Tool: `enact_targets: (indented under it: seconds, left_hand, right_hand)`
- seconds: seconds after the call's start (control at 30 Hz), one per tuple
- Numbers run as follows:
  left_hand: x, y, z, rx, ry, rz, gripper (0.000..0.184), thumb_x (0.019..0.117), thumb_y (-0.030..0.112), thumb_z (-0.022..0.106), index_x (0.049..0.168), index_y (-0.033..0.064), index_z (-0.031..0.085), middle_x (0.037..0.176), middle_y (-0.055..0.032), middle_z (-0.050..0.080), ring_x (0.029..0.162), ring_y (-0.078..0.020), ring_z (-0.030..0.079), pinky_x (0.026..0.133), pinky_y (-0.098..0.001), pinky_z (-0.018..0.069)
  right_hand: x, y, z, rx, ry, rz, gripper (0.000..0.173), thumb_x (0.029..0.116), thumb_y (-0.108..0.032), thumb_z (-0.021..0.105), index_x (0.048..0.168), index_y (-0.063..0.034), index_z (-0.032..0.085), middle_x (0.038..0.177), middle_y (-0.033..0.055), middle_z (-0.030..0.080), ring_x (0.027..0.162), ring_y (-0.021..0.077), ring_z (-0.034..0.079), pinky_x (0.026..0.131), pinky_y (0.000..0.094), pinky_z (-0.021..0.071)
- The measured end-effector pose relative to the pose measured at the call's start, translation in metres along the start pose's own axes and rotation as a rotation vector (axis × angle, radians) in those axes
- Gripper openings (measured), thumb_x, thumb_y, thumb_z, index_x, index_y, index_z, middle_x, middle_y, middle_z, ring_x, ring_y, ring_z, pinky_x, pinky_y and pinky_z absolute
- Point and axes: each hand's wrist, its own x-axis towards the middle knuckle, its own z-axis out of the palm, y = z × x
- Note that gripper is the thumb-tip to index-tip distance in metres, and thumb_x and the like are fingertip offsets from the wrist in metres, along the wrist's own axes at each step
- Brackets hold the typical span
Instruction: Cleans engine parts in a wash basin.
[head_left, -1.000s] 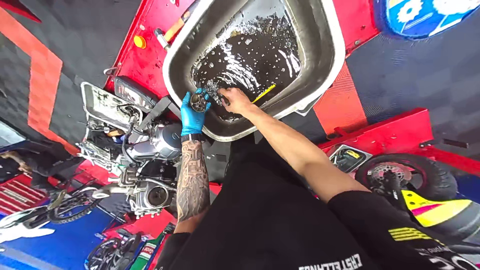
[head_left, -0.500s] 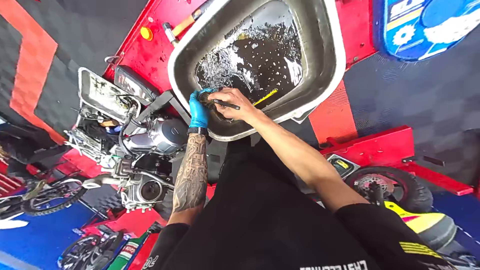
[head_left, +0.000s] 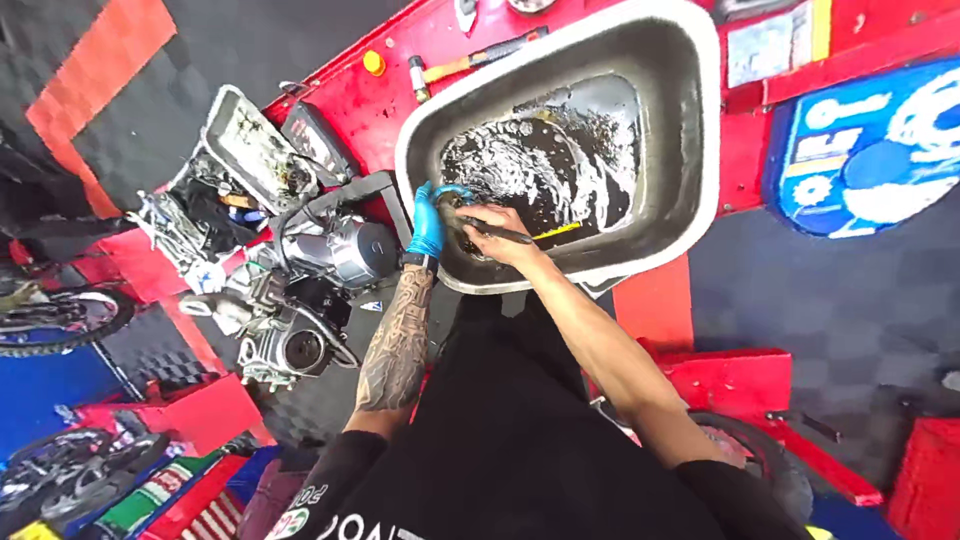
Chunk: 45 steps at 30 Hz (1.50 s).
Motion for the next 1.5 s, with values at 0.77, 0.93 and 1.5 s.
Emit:
enact_targets:
  seconds: [0.77, 0.93, 1.5]
  left_hand:
    - [-0.018, -0.017, -0.007, 0.000, 0.191, 0.047, 0.072, 0.1095, 0.056, 0.012, 0.117, 0.0133, 0.070, 0.109, -0.0069, 0.073, 0.098, -0.0188, 0.068, 0.088, -0.0438, 0.0566]
    - [-0.020, -0.006, -0.004, -0.084, 0.021, 0.068, 0.082, 0.1076, 0.057, 0.000, 0.117, 0.0118, 0.068, 0.106, -0.0070, 0.072, 0.096, -0.0178, 0.068, 0.086, -0.0415, 0.0571]
    - [-0.024, -0.003, 0.008, -0.013, 0.012, -0.086, 0.078, 0.1058, 0.064, 0.008, 0.143, 0.0155, 0.056, 0.134, -0.0091, 0.064, 0.120, -0.0227, 0.061, 0.100, -0.0483, 0.0516]
  right_hand:
    - [-0.003, -0.024, 0.011, -0.354, 0.137, 0.075, 0.028, 0.0900, -0.016, 0.066, 0.117, -0.0134, 0.075, 0.095, 0.0052, 0.077, 0.088, 0.0205, 0.073, 0.077, 0.0425, 0.0614]
    - [0.003, -0.020, 0.013, -0.179, 0.058, -0.078, 0.029, 0.0952, -0.013, 0.068, 0.124, -0.0088, 0.073, 0.110, 0.0074, 0.076, 0.103, 0.0192, 0.071, 0.094, 0.0387, 0.0595]
    - [-0.002, -0.032, -0.011, -0.180, 0.179, 0.003, 0.029, 0.0927, -0.011, 0.068, 0.121, -0.0100, 0.074, 0.109, 0.0064, 0.076, 0.100, 0.0185, 0.072, 0.092, 0.0391, 0.0598]
